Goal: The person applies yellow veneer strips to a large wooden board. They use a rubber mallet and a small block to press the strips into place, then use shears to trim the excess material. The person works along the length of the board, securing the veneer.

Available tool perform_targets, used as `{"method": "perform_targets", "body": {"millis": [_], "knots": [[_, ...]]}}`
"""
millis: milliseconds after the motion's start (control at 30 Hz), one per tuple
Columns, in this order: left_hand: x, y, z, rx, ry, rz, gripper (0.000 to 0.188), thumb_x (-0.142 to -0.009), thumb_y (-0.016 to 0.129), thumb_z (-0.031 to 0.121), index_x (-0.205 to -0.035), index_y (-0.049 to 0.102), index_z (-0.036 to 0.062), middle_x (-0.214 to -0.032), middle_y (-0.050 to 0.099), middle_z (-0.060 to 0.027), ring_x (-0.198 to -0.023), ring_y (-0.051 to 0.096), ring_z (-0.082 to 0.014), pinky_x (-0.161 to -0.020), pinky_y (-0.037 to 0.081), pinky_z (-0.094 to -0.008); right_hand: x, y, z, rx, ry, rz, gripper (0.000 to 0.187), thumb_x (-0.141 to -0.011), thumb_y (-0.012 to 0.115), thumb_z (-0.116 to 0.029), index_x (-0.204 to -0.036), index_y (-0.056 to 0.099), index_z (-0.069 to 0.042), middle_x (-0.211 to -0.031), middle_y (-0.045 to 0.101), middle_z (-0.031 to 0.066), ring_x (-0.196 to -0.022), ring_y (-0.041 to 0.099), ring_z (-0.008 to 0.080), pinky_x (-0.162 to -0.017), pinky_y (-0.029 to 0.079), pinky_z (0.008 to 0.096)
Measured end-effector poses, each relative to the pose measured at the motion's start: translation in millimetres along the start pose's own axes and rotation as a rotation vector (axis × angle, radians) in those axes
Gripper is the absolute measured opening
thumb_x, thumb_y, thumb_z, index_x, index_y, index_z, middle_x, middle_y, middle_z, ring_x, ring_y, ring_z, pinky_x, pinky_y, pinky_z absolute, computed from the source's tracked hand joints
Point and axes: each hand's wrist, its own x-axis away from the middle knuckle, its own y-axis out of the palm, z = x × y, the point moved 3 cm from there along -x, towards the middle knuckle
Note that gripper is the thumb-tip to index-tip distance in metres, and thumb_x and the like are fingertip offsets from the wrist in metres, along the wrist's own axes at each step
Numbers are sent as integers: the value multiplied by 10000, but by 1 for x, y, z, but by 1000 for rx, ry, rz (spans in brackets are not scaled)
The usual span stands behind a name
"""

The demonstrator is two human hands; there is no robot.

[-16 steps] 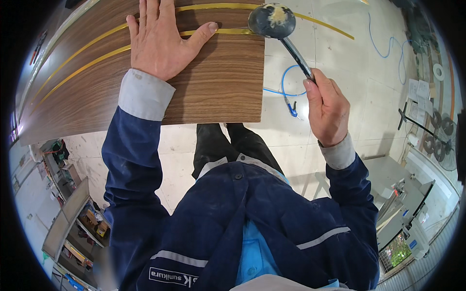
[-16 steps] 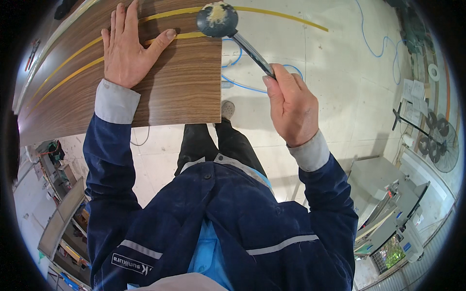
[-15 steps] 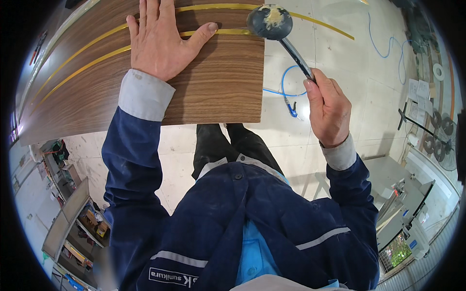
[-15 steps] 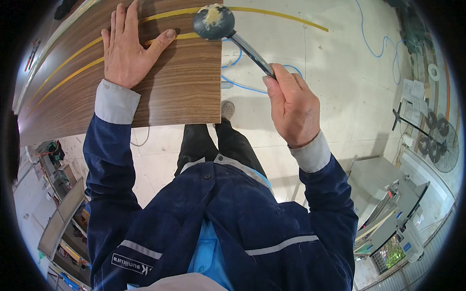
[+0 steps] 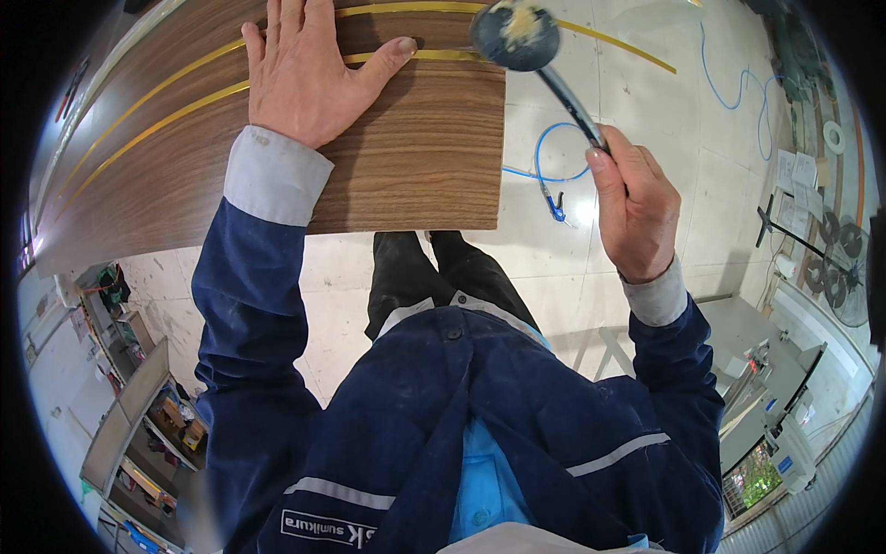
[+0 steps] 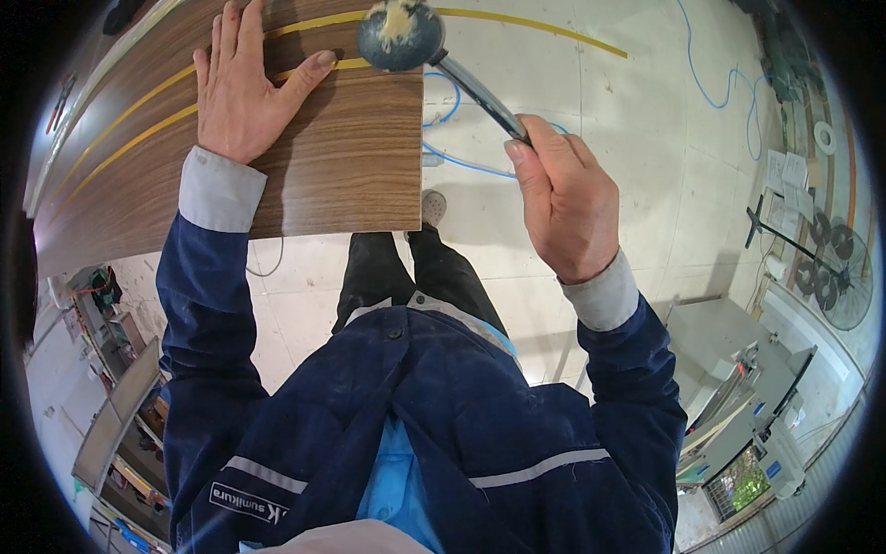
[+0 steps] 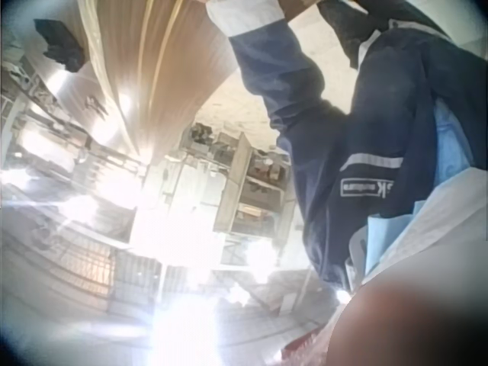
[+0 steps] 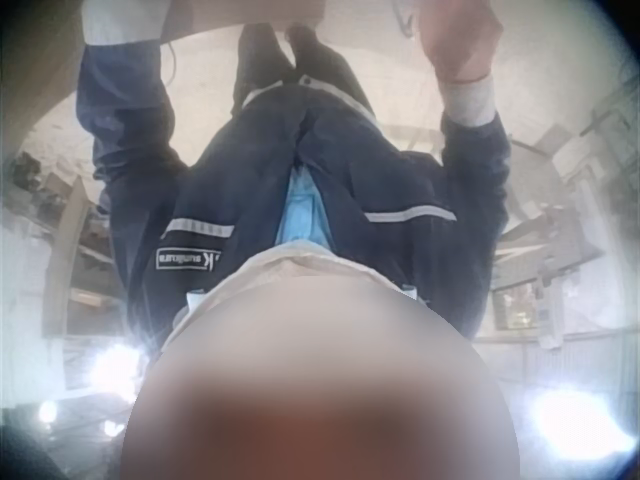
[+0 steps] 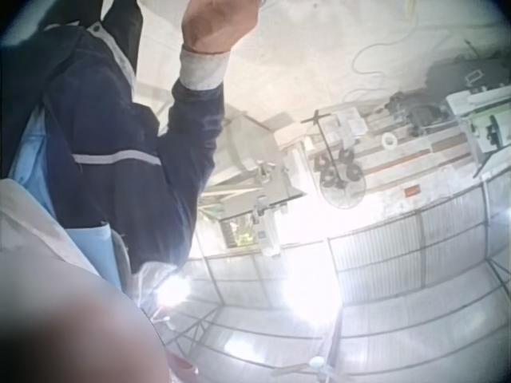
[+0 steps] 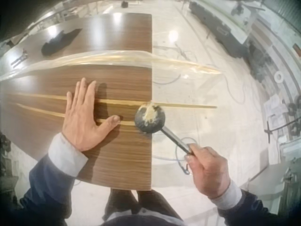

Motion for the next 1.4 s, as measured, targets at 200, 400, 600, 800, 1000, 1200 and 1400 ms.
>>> {"method": "perform_targets", "body": {"millis": [200, 400, 600, 800, 1000, 1200, 1400], "knots": [[-1, 4, -9, 47, -7, -51, 1028, -839, 697, 585, -1551, 321, -54, -1596, 284, -376, -1522, 235, -500, -1247, 142, -605, -10, 3, -7, 52, -51, -38, 224, -990, 663, -110, -1195, 676, -23, -834, 651, 146, -696, 627, 299, -631, 508, 356], [0, 7, -12, 63, 5, -35, 1029, -838, 697, 589, -1551, 323, -52, -1594, 288, -376, -1521, 237, -501, -1243, 142, -612, -17, 7, -15, 38, -91, -39, 211, -995, 657, -120, -1180, 675, -18, -802, 643, 135, -680, 615, 279, -621, 500, 359], [-1, 5, -13, 63, -4, -30, 1028, -836, 701, 583, -1549, 324, -55, -1595, 286, -376, -1521, 238, -500, -1243, 144, -609, -21, 6, -19, 67, -109, 0, 200, -992, 656, -123, -1164, 683, -25, -762, 624, 130, -662, 603, 267, -594, 486, 346], [0, -1, -4, 99, -9, -5, 1021, -832, 718, 559, -1542, 329, -62, -1595, 289, -371, -1520, 239, -498, -1243, 150, -605, -20, 9, -16, 33, -57, -49, 230, -1014, 632, -84, -1206, 670, 36, -818, 634, 121, -700, 580, 189, -658, 478, 300], [0, 5, -14, 71, 29, 42, 1028, -837, 715, 562, -1552, 316, -59, -1609, 272, -361, -1528, 221, -493, -1247, 144, -604, -11, 7, -8, -75, 18, -22, 252, -1048, 578, -104, -1232, 659, 48, -784, 596, 58, -675, 523, 111, -605, 425, 261], [47, 5, 61, 284, 485, -151, 1107, -830, 599, 792, -1489, 420, -80, -1550, 388, -347, -1510, 289, -474, -1242, 183, -591, 15, -1, -4, -338, 193, 154, 239, -1051, 569, -102, -1222, 652, 43, -823, 604, 39, -700, 499, 89, -623, 424, 245], [54, 16, 97, 474, 474, -143, 1166, -818, 595, 811, -1494, 379, -114, -1556, 372, -350, -1512, 280, -479, -1254, 164, -580, 24, 6, -18, -474, 155, 131, 290, -1072, 525, -85, -1302, 611, 69, -821, 570, -1, -684, 465, 48, -590, 391, 213]]}}
